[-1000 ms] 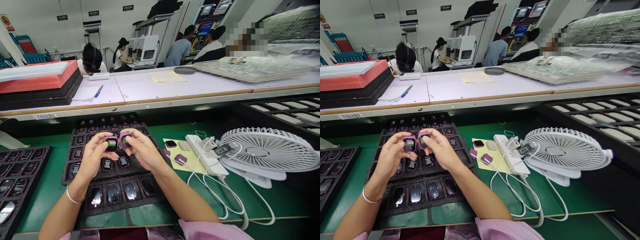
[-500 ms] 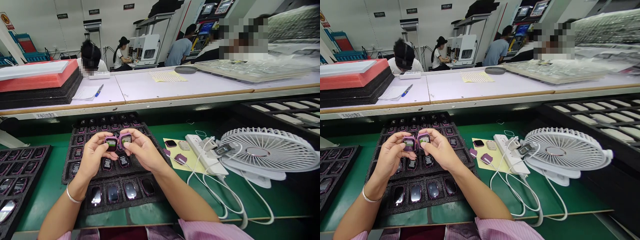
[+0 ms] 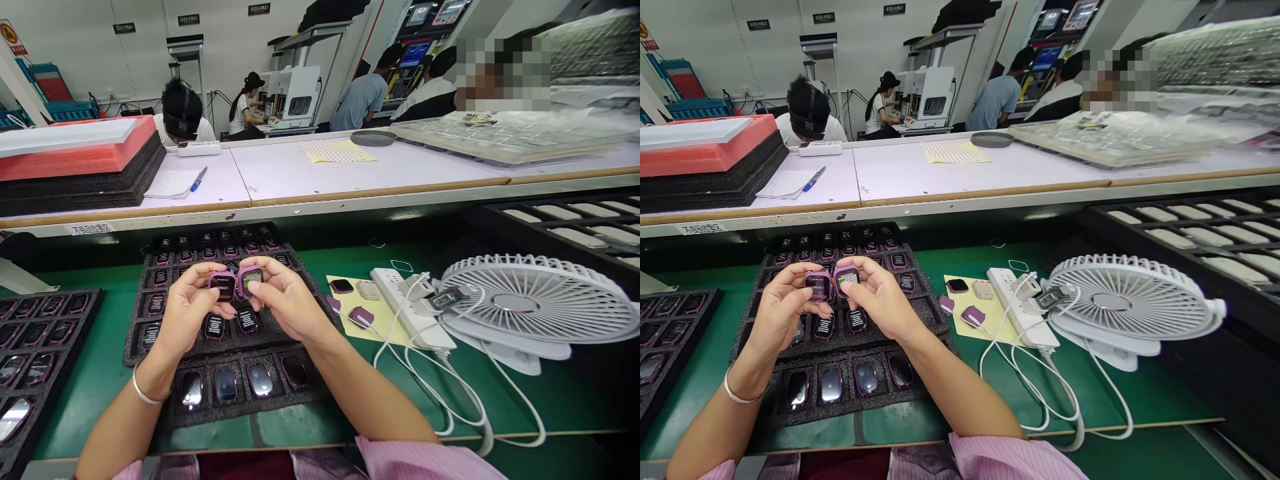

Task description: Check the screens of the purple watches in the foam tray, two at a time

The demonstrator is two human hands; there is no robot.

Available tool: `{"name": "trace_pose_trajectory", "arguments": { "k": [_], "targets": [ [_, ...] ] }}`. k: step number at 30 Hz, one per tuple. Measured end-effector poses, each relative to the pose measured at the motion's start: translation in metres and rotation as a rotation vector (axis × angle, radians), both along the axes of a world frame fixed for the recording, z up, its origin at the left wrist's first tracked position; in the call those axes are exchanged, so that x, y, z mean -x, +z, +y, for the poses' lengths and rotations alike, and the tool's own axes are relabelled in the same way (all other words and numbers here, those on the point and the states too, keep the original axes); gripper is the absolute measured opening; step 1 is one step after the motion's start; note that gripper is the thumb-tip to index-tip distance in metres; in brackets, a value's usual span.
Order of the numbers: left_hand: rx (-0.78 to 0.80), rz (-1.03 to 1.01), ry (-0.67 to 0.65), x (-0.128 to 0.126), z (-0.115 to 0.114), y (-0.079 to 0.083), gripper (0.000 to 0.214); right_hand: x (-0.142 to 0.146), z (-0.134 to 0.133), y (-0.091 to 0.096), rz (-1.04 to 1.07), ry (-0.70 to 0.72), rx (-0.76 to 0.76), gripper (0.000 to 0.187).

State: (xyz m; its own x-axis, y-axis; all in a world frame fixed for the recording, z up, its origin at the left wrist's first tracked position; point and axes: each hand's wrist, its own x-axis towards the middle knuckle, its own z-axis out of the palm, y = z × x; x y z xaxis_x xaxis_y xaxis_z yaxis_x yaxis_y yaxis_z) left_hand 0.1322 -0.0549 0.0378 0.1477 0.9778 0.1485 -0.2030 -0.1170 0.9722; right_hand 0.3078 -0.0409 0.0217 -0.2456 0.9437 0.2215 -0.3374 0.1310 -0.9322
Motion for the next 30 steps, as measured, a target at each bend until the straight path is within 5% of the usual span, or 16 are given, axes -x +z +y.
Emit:
{"name": "trace_pose_trajectory", "arguments": {
  "k": [24, 30],
  "targets": [
    [-0.051, 0.037, 0.014, -0.001, 0.002, -0.003, 0.033, 0.0, -0.001, 0.001, 0.015, 0.009, 0.007, 0.031],
    [-0.061, -0.028, 0.014, -0.004, -0.016, 0.01, 0.047, -0.001, 0.001, 0.002, 0.055, 0.014, 0.022, 0.034]
  ]
}}
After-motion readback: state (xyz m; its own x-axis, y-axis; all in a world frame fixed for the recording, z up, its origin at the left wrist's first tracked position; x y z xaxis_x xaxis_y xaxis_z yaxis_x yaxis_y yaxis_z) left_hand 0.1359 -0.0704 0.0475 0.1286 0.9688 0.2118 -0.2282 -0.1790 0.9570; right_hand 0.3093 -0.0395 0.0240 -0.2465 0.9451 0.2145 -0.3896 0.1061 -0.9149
